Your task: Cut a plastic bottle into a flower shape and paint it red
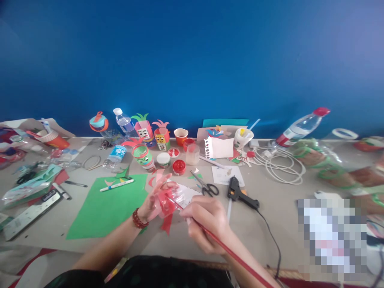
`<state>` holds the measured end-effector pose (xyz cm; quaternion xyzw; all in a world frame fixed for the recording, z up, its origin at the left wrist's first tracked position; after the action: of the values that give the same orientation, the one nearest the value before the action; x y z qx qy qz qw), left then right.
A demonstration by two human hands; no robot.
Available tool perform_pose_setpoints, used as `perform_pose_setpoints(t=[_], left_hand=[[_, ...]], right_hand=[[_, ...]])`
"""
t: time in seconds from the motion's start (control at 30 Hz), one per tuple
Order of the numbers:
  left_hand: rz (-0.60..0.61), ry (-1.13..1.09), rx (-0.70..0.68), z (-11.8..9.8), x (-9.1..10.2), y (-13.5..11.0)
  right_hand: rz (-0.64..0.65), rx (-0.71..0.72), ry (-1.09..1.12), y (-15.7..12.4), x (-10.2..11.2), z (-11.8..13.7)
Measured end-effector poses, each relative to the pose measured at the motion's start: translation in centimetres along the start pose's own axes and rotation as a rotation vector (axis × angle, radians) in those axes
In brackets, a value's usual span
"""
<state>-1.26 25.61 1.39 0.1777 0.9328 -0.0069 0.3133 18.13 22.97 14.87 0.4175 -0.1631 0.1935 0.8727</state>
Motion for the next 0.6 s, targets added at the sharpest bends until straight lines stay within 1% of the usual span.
perform_pose_setpoints(t=[0.1,0.2,0.3,0.47,0.53,0.6], left_hand=[[0.004,-0.009,0.0,-0.1,0.0,0.0],[0.002,-0.013,0.007,0.0,0.0,0.1],[0.006,-0.013,0.008,0.1,0.0,0.1],[-0.01,-0.026,0.009,0.0,0.0,0.0],[-0.01,-0.042,0.015,0.0,0.0,0.0],[-0.01,-0.055,0.018,-0.1,0.0,-0.1]], right_hand=[[0.015,-0.013,-0.018,-0.4,0.5,0.3],[-0.014,-0.035,-0.012,-0.8,0.9,0.4],[-0.045,-0.015,0.023,-0.7,0.7,0.1],[0.012,0.002,0.068,-0.3,0.4,0.0],[-0.03,-0.045,0.103,-0.6,0.7,0.0],[-0.118,-0.145,0.136,-1.1,1.0,-0.3]])
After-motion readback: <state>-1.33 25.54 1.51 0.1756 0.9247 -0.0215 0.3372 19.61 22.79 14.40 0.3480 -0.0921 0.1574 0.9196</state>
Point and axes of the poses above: each hand's wrist, its own y-axis towards the middle knuckle, its own x-axis out of the back of the hand, z = x × y, the point moved 3 cm from there along y, towards the middle knuckle, and after that the axes turned 1 degree about x, right-handed, at the moved point
